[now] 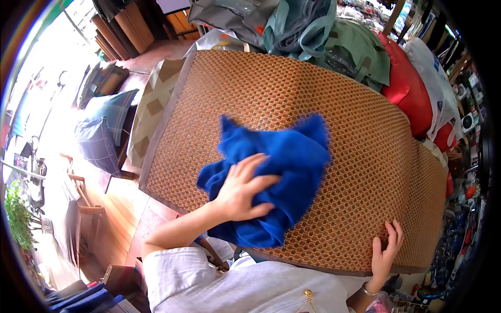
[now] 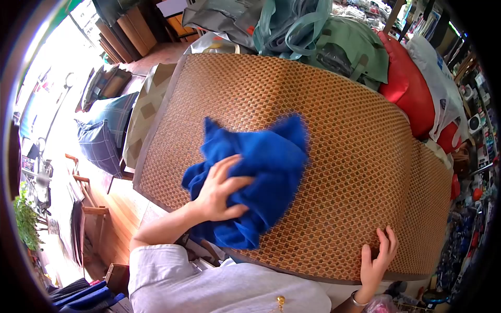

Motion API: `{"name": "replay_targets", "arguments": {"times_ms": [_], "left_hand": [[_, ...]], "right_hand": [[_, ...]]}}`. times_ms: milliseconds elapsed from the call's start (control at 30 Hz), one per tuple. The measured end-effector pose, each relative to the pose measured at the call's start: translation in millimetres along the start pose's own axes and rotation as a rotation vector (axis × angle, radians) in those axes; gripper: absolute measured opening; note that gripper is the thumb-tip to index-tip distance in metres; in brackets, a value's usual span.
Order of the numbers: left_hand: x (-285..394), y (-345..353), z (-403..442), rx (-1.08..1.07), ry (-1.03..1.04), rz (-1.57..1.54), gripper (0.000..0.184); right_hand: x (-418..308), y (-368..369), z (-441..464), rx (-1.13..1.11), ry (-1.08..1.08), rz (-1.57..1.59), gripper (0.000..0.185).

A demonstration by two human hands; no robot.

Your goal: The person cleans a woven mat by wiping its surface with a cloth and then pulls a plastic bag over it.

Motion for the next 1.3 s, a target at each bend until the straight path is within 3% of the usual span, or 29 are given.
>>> {"name": "replay_targets", "arguments": {"times_ms": [100, 167, 300, 367, 400, 467, 700, 900, 1067, 1167, 1300], "left_hand": [[14, 14, 58, -0.186, 0.273, 0.011, 0.051], [4, 25, 107, -0.148, 0.299, 0.102, 0.049], [-56, 31, 219, 0.149, 0.176, 0.121, 0.046], [-114, 20, 258, 0.263, -0.032, 0.067, 0.048], [-143, 10, 263, 0.296, -0.232, 0.184, 0.054], [-195, -13, 246, 0.352, -0.44, 0.438, 0.061], [-270, -91, 109, 0.452, -0.726, 0.588, 0.065], [-198, -77, -21, 0.296, -0.679, 0.606, 0.059], [-61, -1, -87, 0.202, -0.473, 0.241, 0.059], [9, 16, -77, 0.118, -0.267, -0.071, 0.059], [28, 13, -15, -0.082, 0.058, -0.014, 0.059]], "right_hand": [[-5, 0, 1, -0.018, 0.004, -0.016, 0.04], [-5, 1, 0, -0.003, -0.002, -0.005, 0.04], [1, 1, -6, 0.041, 0.025, 0.034, 0.039], [3, 1, -7, 0.064, 0.059, 0.048, 0.038], [4, 2, -8, 0.068, 0.071, 0.05, 0.037], [5, 0, -8, 0.066, 0.088, 0.049, 0.036], [7, 1, -8, 0.093, 0.018, 0.077, 0.033], [18, 1, -11, 0.141, 0.019, 0.2, 0.035], [22, 0, -12, 0.139, 0.011, 0.216, 0.036], [24, 0, -14, 0.154, 0.026, 0.236, 0.035], [21, -2, -12, 0.17, 0.017, 0.275, 0.033]]}}
Point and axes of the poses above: each hand's wrist, its own z-axis towards the middle knuckle, its own y-axis out of the palm, x = y × z, the point moved 4 cm from there along z, towards the middle knuckle, and after that the axes turned 11 degrees about -y, right-handed, at the moved point
